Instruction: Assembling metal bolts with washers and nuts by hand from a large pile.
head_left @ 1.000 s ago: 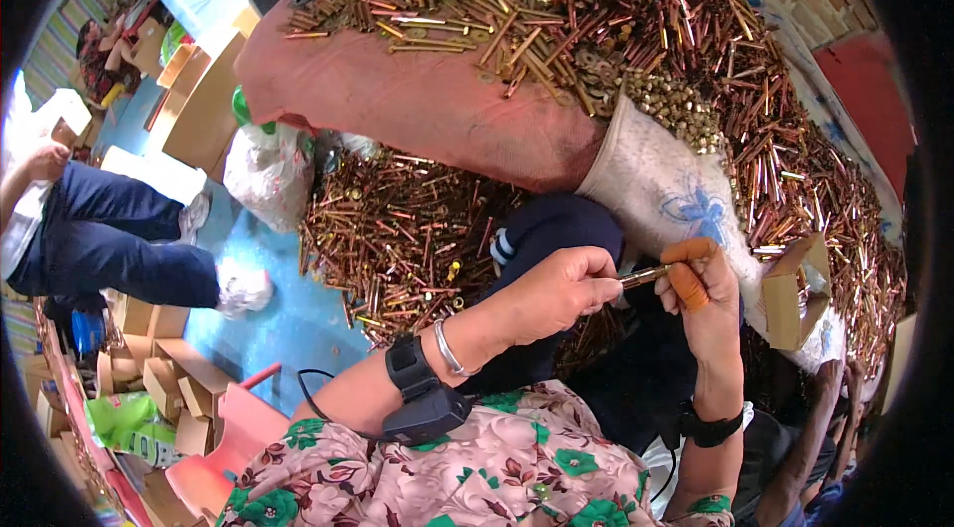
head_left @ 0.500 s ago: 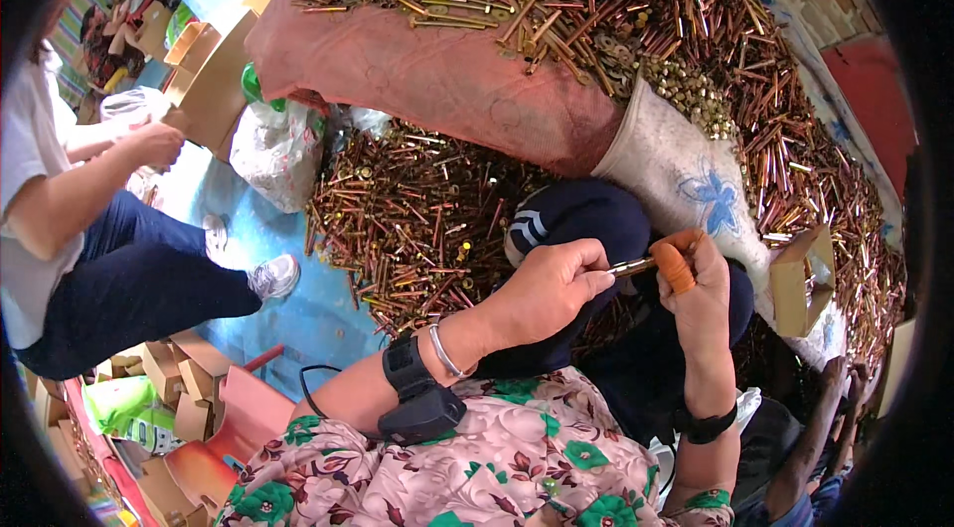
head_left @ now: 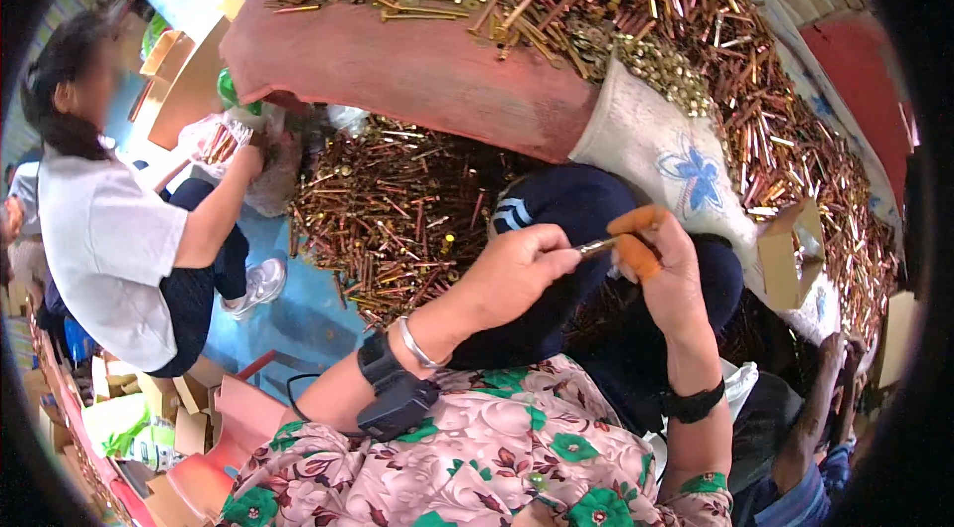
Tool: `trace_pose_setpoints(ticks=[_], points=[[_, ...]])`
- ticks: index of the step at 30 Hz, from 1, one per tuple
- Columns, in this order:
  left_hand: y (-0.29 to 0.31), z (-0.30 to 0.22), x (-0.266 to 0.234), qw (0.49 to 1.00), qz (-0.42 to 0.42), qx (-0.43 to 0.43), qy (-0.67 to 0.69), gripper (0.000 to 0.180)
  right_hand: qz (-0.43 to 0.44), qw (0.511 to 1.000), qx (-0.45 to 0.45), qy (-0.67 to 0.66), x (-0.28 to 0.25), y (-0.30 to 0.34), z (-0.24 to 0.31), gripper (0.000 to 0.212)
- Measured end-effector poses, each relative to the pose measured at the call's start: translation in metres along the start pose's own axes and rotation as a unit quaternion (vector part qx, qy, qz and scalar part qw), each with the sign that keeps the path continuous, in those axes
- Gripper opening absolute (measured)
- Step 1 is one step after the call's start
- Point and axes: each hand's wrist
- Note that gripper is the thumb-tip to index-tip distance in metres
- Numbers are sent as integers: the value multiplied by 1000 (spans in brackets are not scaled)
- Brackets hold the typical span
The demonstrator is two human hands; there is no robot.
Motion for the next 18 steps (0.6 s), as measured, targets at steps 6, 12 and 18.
trace_pose_setpoints(ticks=[6, 12, 18], points=[[6, 0, -6, 994, 20, -59, 93, 16, 14, 1000, -26, 1, -2, 0, 5, 13], [8, -4, -2, 992, -3, -94, 82, 16, 47, 988, 22, -144, -6, 2, -7, 17], [7, 2, -1, 990, -7, -94, 107, 12, 30, 990, 36, -133, -5, 4, -9, 15]])
Point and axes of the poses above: each hand's wrist, its own y-axis away from the middle knuckle, its own x-axis out of the palm, z = x × y, and after that the axes turned 14 degrees about y, right-handed
